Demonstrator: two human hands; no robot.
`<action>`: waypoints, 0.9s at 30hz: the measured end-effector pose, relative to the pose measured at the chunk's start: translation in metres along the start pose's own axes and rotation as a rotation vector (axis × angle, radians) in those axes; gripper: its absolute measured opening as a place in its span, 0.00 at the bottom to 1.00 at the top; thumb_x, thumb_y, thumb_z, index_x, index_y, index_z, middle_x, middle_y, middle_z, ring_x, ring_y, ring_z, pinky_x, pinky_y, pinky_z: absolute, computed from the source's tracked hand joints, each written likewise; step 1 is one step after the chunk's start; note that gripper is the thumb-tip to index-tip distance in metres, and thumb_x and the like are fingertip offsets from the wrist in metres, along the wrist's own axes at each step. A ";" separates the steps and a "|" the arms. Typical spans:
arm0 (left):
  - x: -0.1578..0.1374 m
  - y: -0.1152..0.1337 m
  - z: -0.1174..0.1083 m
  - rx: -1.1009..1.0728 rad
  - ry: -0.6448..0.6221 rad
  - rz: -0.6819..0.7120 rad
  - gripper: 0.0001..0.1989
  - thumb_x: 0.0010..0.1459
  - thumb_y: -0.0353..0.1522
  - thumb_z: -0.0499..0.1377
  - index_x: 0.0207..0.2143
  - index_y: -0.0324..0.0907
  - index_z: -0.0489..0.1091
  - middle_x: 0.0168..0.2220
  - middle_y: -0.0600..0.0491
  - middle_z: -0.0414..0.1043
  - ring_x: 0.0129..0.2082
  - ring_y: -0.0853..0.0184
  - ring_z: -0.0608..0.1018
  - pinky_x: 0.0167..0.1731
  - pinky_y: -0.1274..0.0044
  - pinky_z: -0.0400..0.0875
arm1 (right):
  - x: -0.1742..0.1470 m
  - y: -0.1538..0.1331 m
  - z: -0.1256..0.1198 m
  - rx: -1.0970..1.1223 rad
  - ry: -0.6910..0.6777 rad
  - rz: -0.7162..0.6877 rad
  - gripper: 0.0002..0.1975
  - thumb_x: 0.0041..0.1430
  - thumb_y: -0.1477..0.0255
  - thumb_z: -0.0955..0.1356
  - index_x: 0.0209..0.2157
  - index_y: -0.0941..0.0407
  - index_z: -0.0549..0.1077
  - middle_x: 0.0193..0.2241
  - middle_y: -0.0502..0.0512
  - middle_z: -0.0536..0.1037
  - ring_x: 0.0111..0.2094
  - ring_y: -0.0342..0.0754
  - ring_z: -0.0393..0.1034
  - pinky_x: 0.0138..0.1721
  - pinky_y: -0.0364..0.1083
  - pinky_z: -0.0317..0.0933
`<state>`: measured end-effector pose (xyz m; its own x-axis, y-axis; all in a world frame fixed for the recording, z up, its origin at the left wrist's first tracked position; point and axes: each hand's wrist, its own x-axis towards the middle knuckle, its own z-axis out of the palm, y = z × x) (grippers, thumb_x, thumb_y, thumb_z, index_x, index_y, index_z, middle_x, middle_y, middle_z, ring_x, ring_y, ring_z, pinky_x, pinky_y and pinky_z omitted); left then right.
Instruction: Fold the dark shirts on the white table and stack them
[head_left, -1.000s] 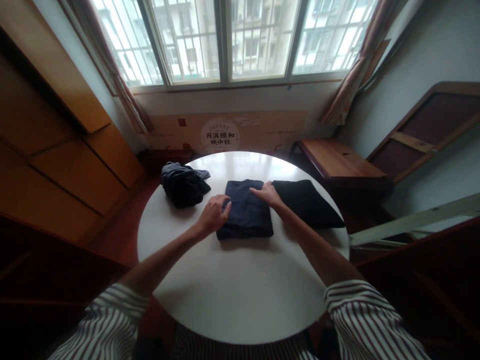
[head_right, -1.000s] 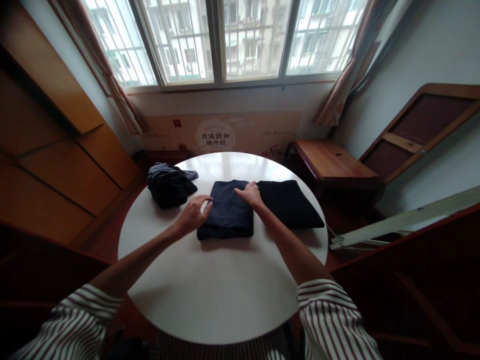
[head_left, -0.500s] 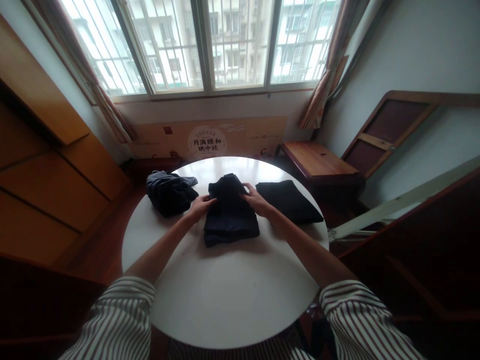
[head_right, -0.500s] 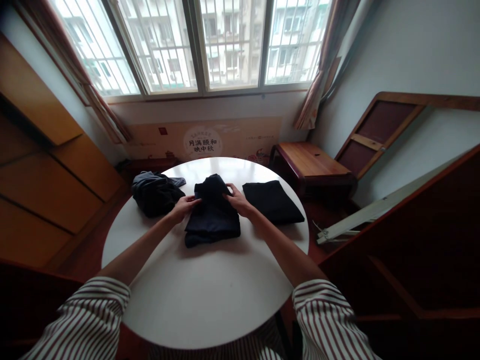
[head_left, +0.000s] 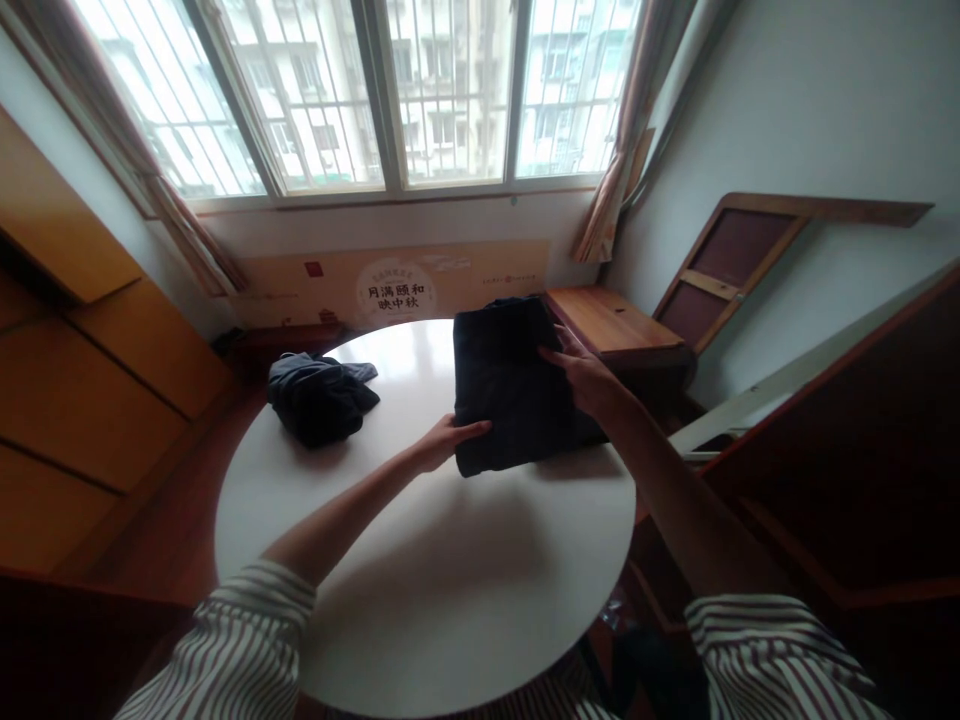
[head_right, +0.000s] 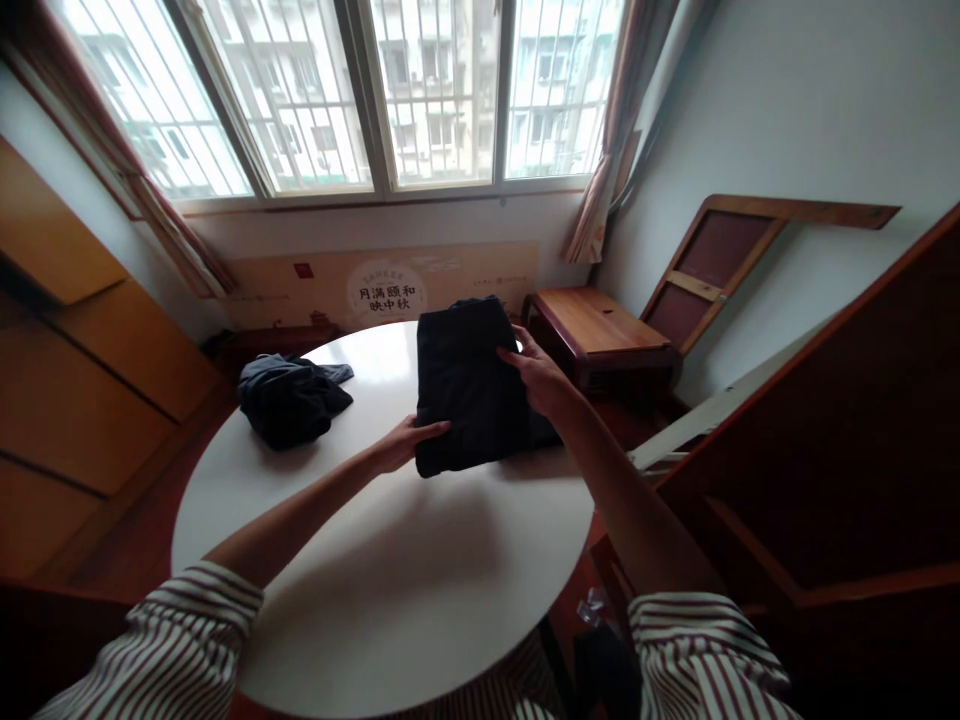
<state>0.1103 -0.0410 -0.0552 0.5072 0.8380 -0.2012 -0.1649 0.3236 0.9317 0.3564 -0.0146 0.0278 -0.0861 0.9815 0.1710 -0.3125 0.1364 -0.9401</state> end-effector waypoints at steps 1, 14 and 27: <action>0.006 0.001 0.012 -0.060 -0.032 -0.004 0.24 0.45 0.38 0.74 0.42 0.34 0.76 0.42 0.43 0.79 0.38 0.62 0.81 0.42 0.74 0.77 | 0.005 -0.006 -0.013 -0.019 0.016 0.006 0.26 0.49 0.74 0.74 0.50 0.48 0.67 0.42 0.48 0.80 0.44 0.51 0.76 0.44 0.52 0.73; 0.062 -0.022 0.072 -0.017 0.059 -0.157 0.19 0.55 0.39 0.67 0.45 0.36 0.74 0.36 0.47 0.79 0.29 0.67 0.79 0.27 0.78 0.75 | 0.043 0.036 -0.114 -0.307 0.060 0.355 0.20 0.55 0.74 0.71 0.50 0.54 0.67 0.37 0.54 0.80 0.28 0.46 0.76 0.36 0.49 0.73; 0.053 0.009 0.069 0.883 0.319 0.221 0.34 0.52 0.58 0.59 0.43 0.36 0.73 0.46 0.35 0.74 0.53 0.45 0.73 0.53 0.64 0.66 | 0.066 0.036 -0.118 -0.924 0.150 0.122 0.27 0.55 0.71 0.72 0.57 0.58 0.69 0.57 0.65 0.72 0.57 0.60 0.66 0.61 0.60 0.56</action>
<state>0.1942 -0.0245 -0.0366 0.2654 0.9626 0.0548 0.5327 -0.1937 0.8239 0.4514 0.0709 -0.0292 0.0743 0.9943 0.0763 0.5702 0.0204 -0.8212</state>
